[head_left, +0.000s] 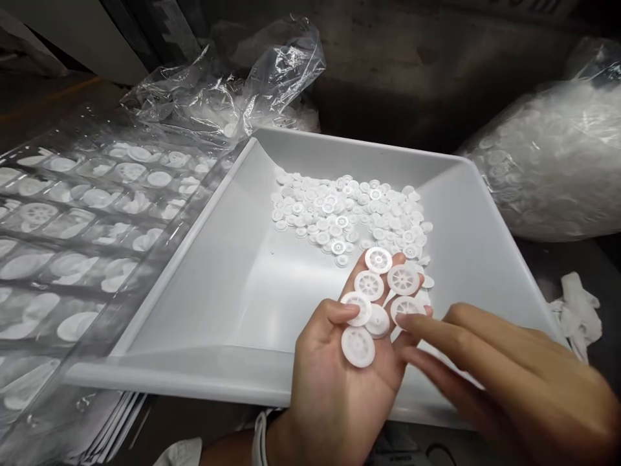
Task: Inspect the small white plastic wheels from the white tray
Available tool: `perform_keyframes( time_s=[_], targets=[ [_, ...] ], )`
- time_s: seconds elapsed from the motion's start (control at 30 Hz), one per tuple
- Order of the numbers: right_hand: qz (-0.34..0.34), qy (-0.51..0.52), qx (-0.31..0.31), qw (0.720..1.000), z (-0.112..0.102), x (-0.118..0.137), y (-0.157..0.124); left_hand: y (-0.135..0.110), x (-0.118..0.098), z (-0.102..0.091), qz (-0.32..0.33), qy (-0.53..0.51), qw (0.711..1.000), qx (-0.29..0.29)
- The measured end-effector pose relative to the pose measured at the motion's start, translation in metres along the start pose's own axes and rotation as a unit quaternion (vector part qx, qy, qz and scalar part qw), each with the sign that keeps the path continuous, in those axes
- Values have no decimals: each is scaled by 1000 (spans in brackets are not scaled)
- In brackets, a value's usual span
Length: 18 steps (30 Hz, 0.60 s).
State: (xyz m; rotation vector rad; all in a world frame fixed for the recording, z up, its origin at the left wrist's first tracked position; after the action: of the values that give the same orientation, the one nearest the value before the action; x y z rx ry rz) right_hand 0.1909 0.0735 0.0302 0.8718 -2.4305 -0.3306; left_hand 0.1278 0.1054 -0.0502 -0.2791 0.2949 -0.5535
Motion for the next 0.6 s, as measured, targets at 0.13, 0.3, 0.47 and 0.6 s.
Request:
perform_keyframes(
  time_s=[0.13,0.3,0.47,0.6],
  targets=[
    [-28,-17,72,997,18,9,10,-2,3,-1,-10,12,1000,2],
    [4,-11,56,998,14,3,17,-4,4,-5,-14,8,1000,-9],
    [-4,-18,27,999,14,12,13,-3,3,-2,-1,8,1000,9],
    [10,-33,7,999,15,12,5,-3,2,-2,-2,11,1000,6]
  ],
)
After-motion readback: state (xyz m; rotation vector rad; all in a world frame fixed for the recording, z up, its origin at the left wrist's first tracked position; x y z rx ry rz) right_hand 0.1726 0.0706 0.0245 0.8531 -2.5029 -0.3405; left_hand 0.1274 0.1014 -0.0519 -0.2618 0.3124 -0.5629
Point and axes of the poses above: each hand's wrist, its own y-axis towards the middle knuckle, its own z-axis out of the palm, x = y × z, the point moved 9 cm from there along y, towards the middle knuckle, and after that the axes turned 15 degrees about y, right-handed, at the moved point
